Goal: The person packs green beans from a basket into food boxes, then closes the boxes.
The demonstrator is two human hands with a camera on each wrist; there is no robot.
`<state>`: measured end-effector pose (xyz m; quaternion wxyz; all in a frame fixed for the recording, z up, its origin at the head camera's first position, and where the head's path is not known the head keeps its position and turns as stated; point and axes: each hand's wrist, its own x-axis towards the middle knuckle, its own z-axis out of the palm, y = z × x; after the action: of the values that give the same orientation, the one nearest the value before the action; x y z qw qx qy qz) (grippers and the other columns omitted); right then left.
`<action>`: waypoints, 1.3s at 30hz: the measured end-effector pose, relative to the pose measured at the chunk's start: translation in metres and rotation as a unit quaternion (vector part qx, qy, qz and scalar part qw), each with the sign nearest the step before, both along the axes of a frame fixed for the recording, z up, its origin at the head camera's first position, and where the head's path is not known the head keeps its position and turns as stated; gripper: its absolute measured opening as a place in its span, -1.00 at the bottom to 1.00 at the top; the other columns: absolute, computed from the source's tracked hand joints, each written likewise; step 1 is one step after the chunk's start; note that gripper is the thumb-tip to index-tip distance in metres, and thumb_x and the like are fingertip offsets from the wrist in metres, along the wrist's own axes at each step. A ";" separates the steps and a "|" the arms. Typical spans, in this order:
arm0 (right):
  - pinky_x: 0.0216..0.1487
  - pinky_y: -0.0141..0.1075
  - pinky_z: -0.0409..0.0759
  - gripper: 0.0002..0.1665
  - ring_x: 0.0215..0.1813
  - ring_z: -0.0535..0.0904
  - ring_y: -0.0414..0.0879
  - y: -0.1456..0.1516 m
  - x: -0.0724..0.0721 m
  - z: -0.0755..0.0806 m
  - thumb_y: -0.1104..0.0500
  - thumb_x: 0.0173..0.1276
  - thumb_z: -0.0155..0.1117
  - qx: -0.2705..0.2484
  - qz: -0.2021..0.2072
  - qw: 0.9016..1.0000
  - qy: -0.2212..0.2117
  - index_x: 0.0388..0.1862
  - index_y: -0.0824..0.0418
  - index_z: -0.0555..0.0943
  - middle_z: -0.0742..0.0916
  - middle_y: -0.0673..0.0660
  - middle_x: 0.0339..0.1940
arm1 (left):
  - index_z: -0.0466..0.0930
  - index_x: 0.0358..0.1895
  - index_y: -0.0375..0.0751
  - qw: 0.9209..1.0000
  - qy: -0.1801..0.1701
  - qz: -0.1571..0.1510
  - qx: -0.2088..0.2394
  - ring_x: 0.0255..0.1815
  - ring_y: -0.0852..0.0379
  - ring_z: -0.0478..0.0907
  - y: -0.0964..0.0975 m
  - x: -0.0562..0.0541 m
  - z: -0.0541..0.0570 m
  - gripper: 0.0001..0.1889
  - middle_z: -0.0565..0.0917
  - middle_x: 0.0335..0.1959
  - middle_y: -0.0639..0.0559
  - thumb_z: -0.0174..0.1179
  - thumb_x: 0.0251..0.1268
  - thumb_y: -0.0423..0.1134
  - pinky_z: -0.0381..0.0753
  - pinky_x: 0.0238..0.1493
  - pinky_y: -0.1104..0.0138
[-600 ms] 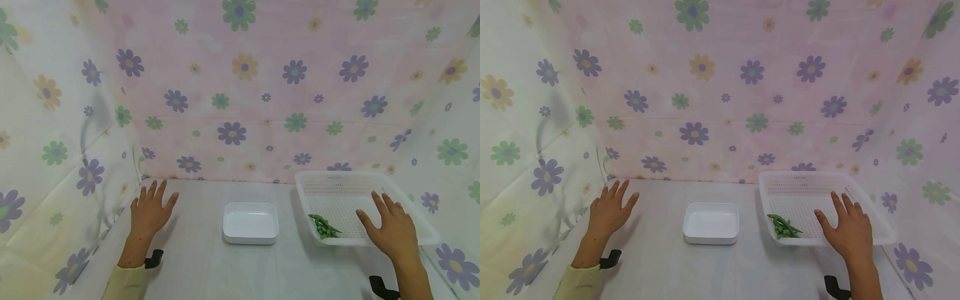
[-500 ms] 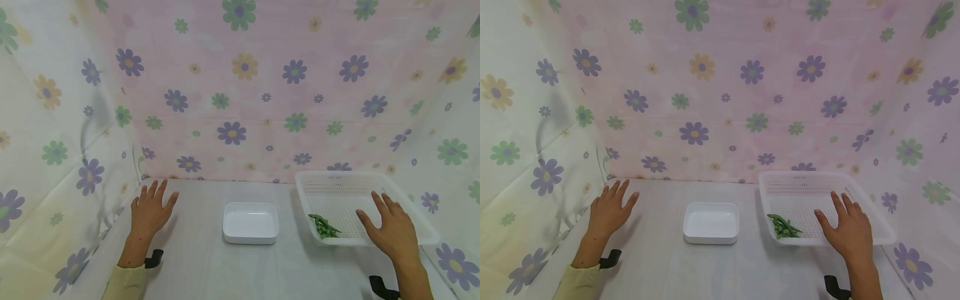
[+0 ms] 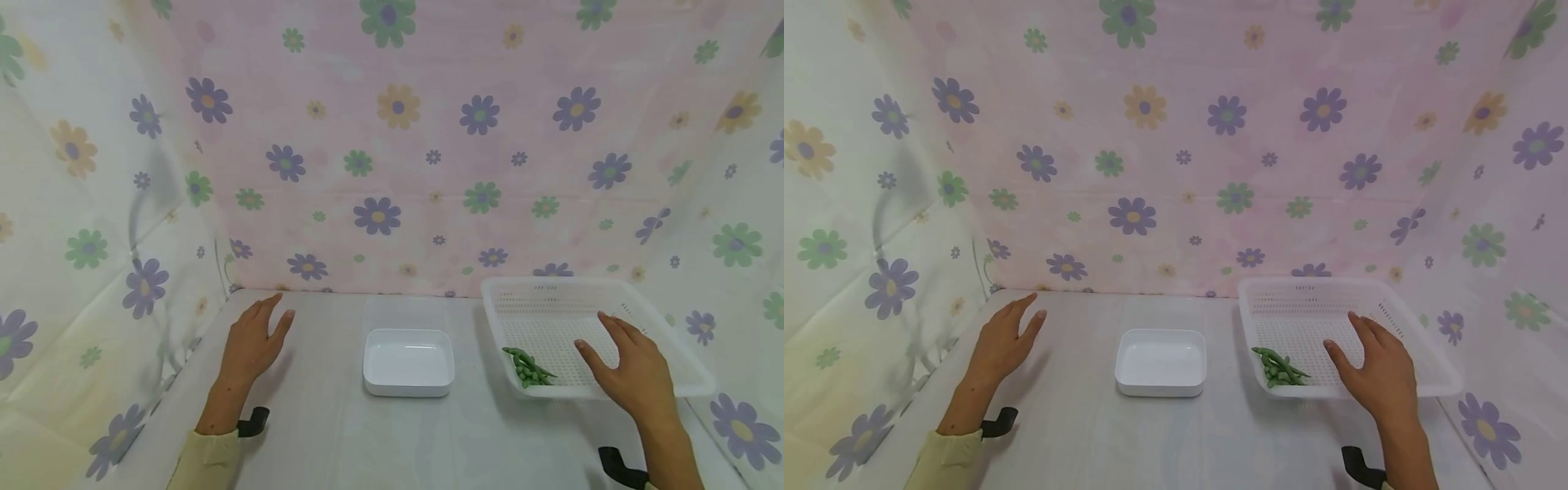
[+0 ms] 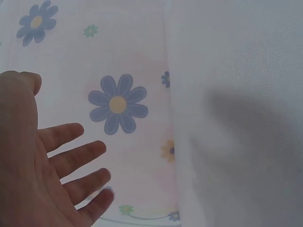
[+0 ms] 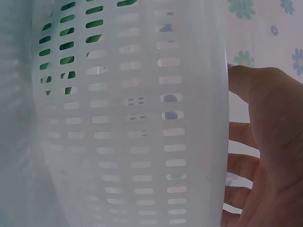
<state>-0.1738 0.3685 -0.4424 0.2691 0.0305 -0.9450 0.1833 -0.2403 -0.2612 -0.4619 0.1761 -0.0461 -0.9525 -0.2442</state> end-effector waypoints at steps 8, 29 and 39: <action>0.17 0.51 0.38 -0.27 0.23 0.48 0.60 -0.004 -0.001 0.001 0.03 0.34 0.54 -0.017 0.006 1.000 0.017 0.37 0.39 0.59 0.63 0.56 0.27 | 0.33 0.59 -0.31 0.998 -0.014 -0.029 0.046 0.52 -0.43 0.33 0.001 -0.005 -0.009 -0.31 0.43 0.51 -0.38 -0.15 0.76 0.19 0.28 0.48 -0.32; 0.13 0.48 0.43 -0.37 0.22 0.52 0.56 -0.028 0.003 0.012 0.10 0.38 0.54 -0.043 0.031 0.999 -0.012 0.31 0.43 0.63 0.66 0.54 0.24 | 0.44 0.51 -0.27 0.985 -0.024 -0.083 0.147 0.41 -0.30 0.49 0.030 -0.005 -0.018 -0.42 0.54 0.42 -0.30 -0.20 0.81 0.09 0.44 0.40 -0.26; 0.11 0.41 0.50 -0.41 0.20 0.57 0.48 -0.040 0.001 0.007 0.15 0.37 0.55 -0.045 0.056 0.997 -0.012 0.28 0.40 0.64 0.70 0.47 0.17 | 0.52 0.43 -0.24 0.968 -0.032 -0.131 0.213 0.27 -0.14 0.61 0.043 -0.008 -0.028 -0.46 0.68 0.23 -0.18 -0.23 0.83 0.05 0.58 0.31 -0.13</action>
<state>-0.1732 0.3288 -0.4357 0.2481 0.0690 -0.9357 0.2412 -0.2486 -0.2179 -0.4897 0.1175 -0.1243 -0.8692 -0.4639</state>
